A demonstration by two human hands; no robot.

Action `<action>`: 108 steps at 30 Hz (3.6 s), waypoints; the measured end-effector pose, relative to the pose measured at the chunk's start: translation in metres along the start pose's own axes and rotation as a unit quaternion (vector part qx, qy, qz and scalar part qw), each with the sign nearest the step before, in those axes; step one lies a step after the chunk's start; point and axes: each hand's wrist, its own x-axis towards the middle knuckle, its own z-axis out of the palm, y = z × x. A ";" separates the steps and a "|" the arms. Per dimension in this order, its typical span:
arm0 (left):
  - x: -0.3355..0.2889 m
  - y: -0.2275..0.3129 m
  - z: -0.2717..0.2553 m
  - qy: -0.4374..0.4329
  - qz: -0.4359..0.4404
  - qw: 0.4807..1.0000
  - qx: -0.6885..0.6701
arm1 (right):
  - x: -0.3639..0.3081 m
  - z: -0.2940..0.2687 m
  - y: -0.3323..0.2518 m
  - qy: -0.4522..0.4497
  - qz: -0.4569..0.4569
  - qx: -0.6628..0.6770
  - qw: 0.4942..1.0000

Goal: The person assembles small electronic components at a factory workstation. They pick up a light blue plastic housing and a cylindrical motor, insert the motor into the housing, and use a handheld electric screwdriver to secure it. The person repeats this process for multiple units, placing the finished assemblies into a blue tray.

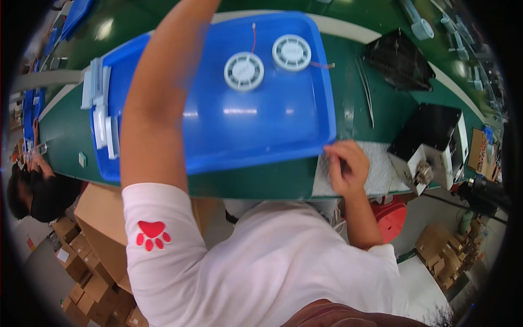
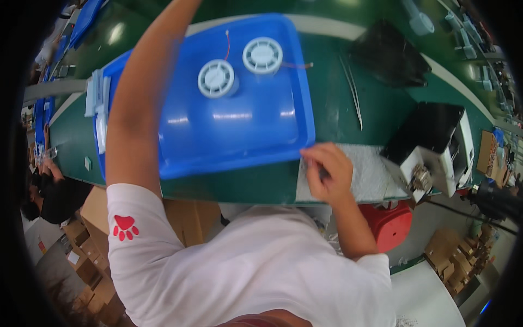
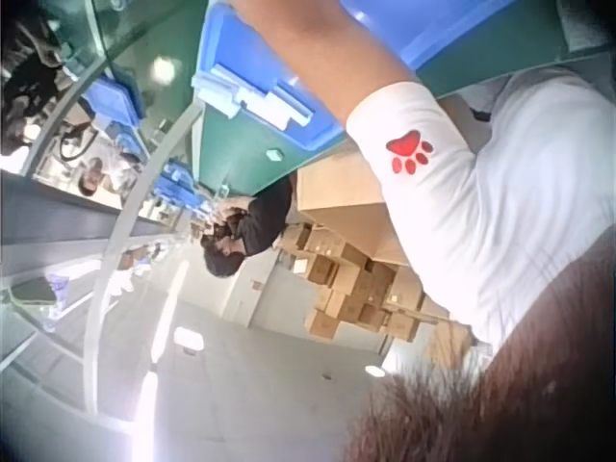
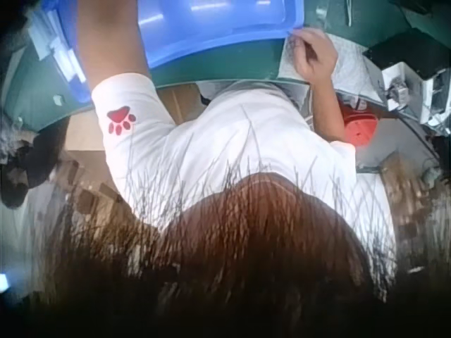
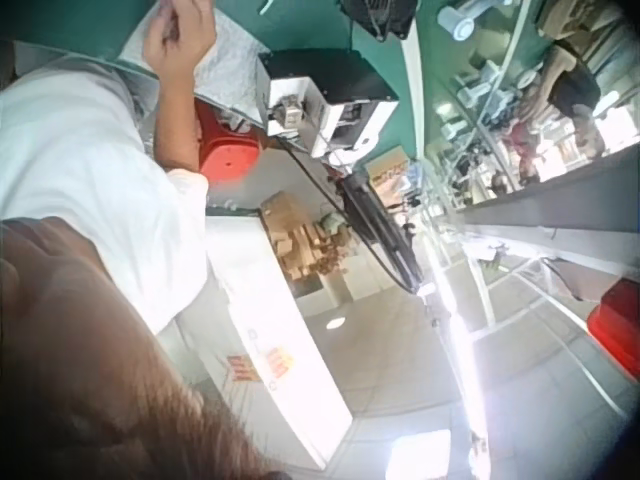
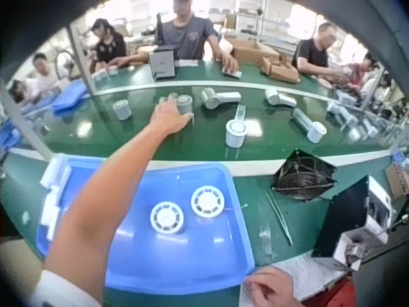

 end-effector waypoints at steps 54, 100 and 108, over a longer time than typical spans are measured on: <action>-0.075 -0.090 -0.196 0.218 -0.101 0.581 -0.777 | 0.065 0.104 -0.088 -0.208 -0.148 -0.096 0.962; -0.439 0.080 -0.206 -0.115 0.074 0.930 -0.341 | 0.010 -0.028 -0.052 -0.091 -0.260 -0.185 0.943; -0.420 0.106 -0.206 -0.201 0.090 0.903 -0.368 | 0.009 -0.056 -0.043 -0.071 -0.267 -0.198 0.940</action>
